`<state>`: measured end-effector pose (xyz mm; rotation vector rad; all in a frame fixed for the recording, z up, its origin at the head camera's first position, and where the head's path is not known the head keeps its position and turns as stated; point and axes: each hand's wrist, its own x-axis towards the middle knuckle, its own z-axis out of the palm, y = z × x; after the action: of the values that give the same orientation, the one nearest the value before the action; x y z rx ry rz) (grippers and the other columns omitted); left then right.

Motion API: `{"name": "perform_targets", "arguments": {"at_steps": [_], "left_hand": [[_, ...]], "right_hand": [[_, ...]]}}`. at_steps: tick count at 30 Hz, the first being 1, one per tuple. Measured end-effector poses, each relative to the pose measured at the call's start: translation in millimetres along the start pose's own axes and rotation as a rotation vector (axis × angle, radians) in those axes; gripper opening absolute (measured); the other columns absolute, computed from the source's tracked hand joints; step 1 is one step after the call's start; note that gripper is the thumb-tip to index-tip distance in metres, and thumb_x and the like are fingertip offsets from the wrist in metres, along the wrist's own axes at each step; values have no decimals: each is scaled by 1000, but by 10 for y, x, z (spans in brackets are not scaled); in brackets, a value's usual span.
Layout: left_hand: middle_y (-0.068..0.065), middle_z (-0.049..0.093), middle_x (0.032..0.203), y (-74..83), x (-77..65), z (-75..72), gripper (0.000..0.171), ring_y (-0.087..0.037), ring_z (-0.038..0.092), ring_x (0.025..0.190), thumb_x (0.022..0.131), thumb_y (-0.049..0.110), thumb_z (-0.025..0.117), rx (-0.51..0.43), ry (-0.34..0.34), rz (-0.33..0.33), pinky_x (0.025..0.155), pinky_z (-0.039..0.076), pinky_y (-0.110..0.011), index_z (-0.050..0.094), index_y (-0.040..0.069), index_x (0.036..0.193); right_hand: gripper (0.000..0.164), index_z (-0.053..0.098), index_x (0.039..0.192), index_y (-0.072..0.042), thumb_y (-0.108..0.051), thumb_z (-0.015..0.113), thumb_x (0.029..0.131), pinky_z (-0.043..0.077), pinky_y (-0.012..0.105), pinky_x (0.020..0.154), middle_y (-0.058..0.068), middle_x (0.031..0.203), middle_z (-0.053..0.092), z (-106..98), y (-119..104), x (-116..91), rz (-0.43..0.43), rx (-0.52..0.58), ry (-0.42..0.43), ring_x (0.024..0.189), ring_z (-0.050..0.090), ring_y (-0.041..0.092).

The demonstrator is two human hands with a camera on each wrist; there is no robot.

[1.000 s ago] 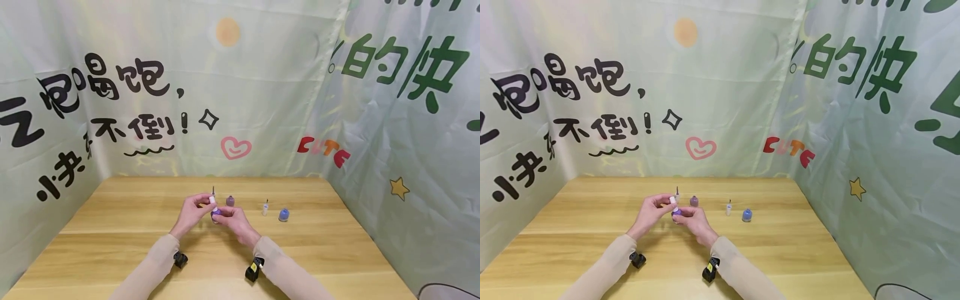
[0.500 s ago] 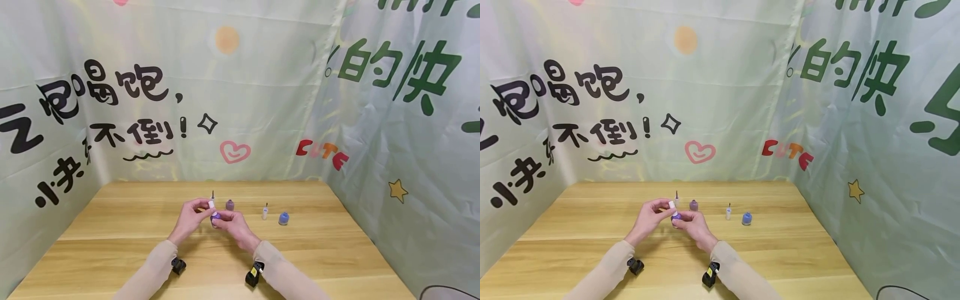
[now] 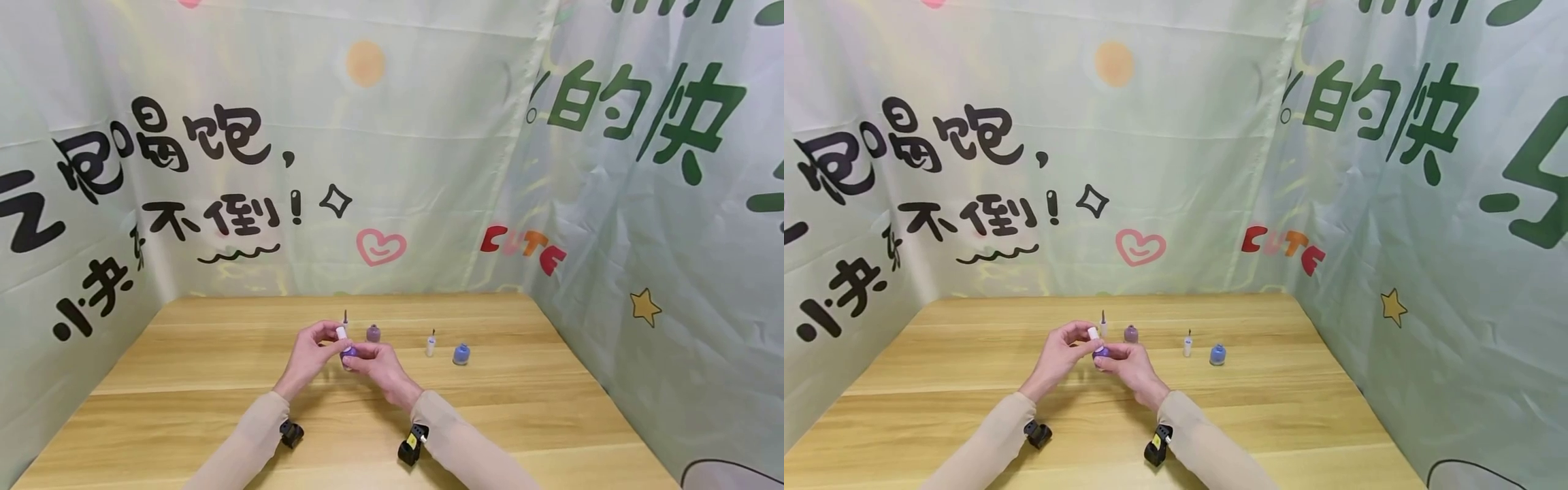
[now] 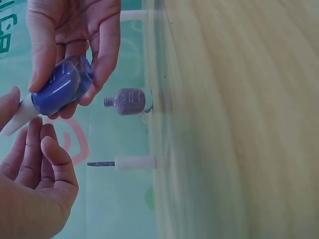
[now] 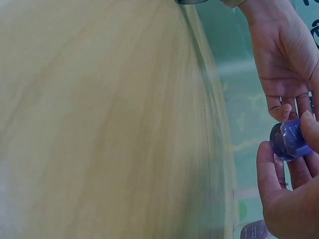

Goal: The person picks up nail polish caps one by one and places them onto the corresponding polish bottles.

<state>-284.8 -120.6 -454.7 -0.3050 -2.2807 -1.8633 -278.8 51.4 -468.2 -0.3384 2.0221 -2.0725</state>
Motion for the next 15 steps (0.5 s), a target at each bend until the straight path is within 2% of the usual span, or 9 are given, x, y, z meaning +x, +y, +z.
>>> {"name": "perform_targets", "arguments": {"at_steps": [9,15], "left_hand": [[-9,74,92,33,11,-10,31,-16,64,85,83,13,79,-26,-2,-38,71,49,-24,71,6,112],[-18,73,105,25,13,-31,34,-21,67,95,86,12,76,-15,-53,-30,76,50,-24,69,5,118]], "right_hand": [[31,68,118,0,-8,71,89,56,34,87,15,112,72,-19,-3,29,9,7,3,92,70,15],[31,68,118,1,-8,71,89,56,34,87,14,111,72,-29,2,26,4,-3,-2,93,69,14]]}}
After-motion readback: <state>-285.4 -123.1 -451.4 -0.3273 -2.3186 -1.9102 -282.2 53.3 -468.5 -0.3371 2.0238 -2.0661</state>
